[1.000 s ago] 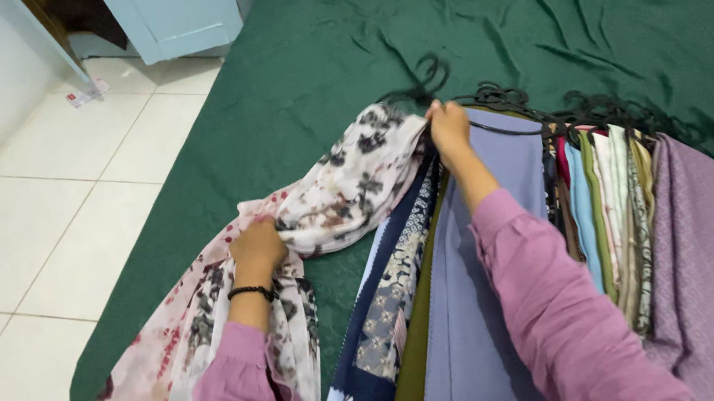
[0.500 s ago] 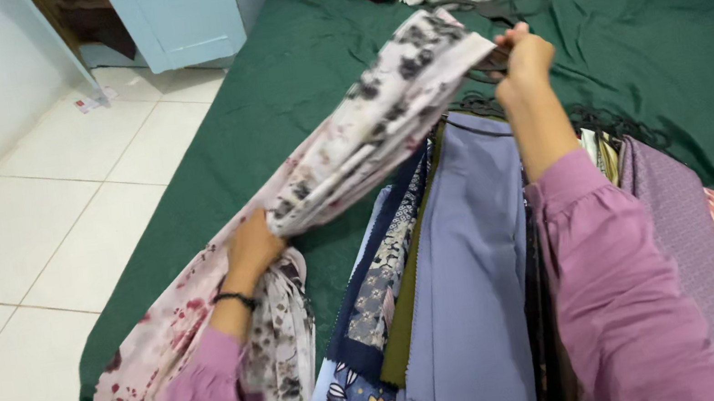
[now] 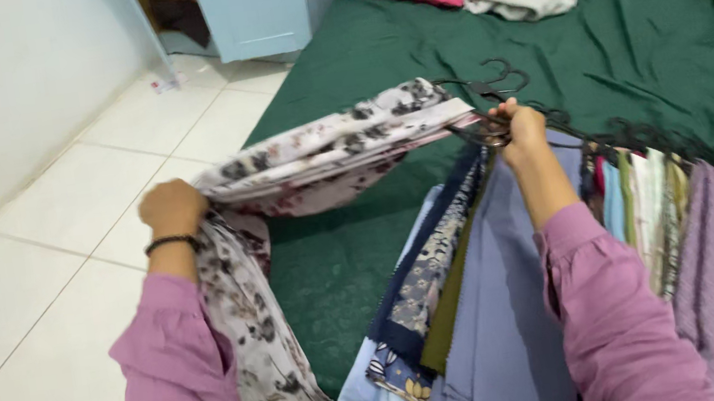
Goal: The person removes several garments from a wall-mounted hanger rack, places them on a bed, and then hangs them back on the rack one by one. The person also folds some of the garments on the bed before rehanging them.
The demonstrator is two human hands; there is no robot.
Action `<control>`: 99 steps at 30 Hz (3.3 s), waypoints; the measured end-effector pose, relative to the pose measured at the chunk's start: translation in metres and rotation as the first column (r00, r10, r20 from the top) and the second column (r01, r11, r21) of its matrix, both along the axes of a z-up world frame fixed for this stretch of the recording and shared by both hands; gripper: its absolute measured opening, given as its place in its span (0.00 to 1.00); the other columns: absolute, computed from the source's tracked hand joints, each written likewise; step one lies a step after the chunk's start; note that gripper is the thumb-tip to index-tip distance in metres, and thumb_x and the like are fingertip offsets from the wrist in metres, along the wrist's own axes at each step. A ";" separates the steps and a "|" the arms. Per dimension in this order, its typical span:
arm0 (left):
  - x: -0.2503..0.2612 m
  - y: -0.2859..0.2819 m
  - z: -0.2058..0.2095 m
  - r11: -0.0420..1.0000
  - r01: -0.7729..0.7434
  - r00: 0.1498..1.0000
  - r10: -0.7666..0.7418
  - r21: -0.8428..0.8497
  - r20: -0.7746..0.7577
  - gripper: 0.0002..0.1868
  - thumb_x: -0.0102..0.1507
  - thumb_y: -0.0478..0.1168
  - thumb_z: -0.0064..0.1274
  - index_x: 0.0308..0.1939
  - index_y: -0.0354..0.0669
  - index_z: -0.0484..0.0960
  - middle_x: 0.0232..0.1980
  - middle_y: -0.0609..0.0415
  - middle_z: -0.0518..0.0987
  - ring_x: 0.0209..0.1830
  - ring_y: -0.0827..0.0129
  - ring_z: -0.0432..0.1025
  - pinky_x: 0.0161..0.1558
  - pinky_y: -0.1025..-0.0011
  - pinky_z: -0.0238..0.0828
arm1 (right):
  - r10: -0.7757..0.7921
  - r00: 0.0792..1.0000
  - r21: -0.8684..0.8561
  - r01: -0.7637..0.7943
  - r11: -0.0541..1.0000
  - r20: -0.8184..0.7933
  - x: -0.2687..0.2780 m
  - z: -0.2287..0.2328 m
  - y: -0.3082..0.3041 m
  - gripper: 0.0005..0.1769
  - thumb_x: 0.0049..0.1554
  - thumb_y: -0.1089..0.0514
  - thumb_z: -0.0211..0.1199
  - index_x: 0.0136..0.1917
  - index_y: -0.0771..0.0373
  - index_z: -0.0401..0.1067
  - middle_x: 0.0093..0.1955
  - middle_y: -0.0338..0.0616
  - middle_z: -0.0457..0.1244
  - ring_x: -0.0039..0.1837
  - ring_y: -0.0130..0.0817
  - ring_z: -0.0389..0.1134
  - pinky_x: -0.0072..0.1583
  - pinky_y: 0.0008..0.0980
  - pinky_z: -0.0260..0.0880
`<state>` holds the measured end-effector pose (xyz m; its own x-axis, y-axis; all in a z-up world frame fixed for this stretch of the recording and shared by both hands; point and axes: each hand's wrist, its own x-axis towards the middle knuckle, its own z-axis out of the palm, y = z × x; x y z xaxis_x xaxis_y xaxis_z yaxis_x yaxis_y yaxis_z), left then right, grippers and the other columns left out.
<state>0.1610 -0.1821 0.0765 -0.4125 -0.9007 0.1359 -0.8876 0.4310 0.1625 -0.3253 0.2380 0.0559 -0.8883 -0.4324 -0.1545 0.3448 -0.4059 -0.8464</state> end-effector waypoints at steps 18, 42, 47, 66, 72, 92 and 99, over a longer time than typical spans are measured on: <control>0.050 -0.152 0.059 0.942 -0.114 0.783 -0.109 -0.315 -0.612 0.26 0.60 0.19 0.49 0.61 0.36 0.67 0.84 0.29 0.35 0.65 0.34 0.70 0.60 0.54 0.72 | -0.139 0.990 -0.146 0.133 0.980 -0.034 0.099 -0.002 -0.182 0.14 0.68 0.48 0.52 0.46 0.60 0.66 0.41 0.43 0.66 0.40 0.40 0.71 0.44 0.45 0.76; -0.212 0.121 -0.101 0.837 0.424 0.724 -0.542 -0.346 -0.426 0.42 0.61 0.50 0.60 0.75 0.42 0.61 0.78 0.40 0.59 0.79 0.46 0.51 0.71 0.37 0.48 | -0.432 0.763 0.060 0.520 0.852 -0.481 0.050 -0.110 -0.164 0.20 0.68 0.50 0.47 0.41 0.65 0.68 0.37 0.42 0.63 0.38 0.32 0.66 0.41 0.35 0.77; -0.215 0.142 -0.120 0.907 0.327 0.804 -0.415 -0.265 -0.426 0.39 0.63 0.50 0.57 0.75 0.43 0.61 0.80 0.42 0.56 0.80 0.46 0.46 0.68 0.27 0.37 | -0.493 0.628 0.154 0.697 0.700 -0.602 0.042 -0.119 -0.181 0.21 0.68 0.51 0.49 0.39 0.66 0.70 0.35 0.41 0.65 0.39 0.34 0.66 0.45 0.37 0.66; -0.211 0.137 -0.140 0.901 0.309 0.801 -0.419 -0.303 -0.428 0.26 0.62 0.43 0.53 0.64 0.41 0.77 0.75 0.41 0.64 0.79 0.44 0.51 0.70 0.25 0.32 | 0.305 0.278 0.394 0.803 0.447 -0.911 0.102 -0.107 -0.147 0.32 0.59 0.48 0.64 0.70 0.66 0.64 0.70 0.54 0.60 0.79 0.60 0.50 0.74 0.63 0.49; -0.210 0.133 -0.153 0.883 0.296 0.756 -0.449 -0.363 -0.476 0.22 0.62 0.39 0.51 0.60 0.40 0.80 0.73 0.42 0.69 0.78 0.47 0.57 0.73 0.28 0.34 | 0.584 0.439 0.688 0.655 0.311 -0.683 0.121 -0.087 -0.131 0.32 0.55 0.44 0.68 0.65 0.66 0.70 0.69 0.56 0.59 0.77 0.61 0.48 0.71 0.70 0.43; -0.210 0.137 -0.180 0.813 0.376 0.813 -0.519 -0.444 -0.263 0.18 0.64 0.35 0.52 0.58 0.52 0.84 0.73 0.49 0.72 0.77 0.57 0.61 0.73 0.36 0.46 | 0.494 0.292 0.517 0.751 0.412 -0.819 0.037 0.013 0.149 0.21 0.53 0.52 0.70 0.54 0.67 0.76 0.55 0.60 0.66 0.59 0.59 0.66 0.61 0.50 0.65; -0.211 0.186 -0.162 0.816 0.544 0.764 -0.578 -0.195 -0.287 0.26 0.68 0.49 0.52 0.70 0.47 0.74 0.73 0.49 0.70 0.75 0.55 0.61 0.71 0.40 0.56 | 0.395 0.291 0.462 0.757 0.462 -0.872 0.066 -0.021 0.222 0.19 0.56 0.55 0.67 0.56 0.68 0.74 0.55 0.58 0.65 0.60 0.58 0.65 0.63 0.49 0.66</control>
<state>-0.0496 0.0040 -0.0858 -0.7585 -0.4973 0.4212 -0.3870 0.8637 0.3229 -0.2589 0.4604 0.0347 -0.6762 -0.4275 0.6000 -0.7020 0.6211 -0.3485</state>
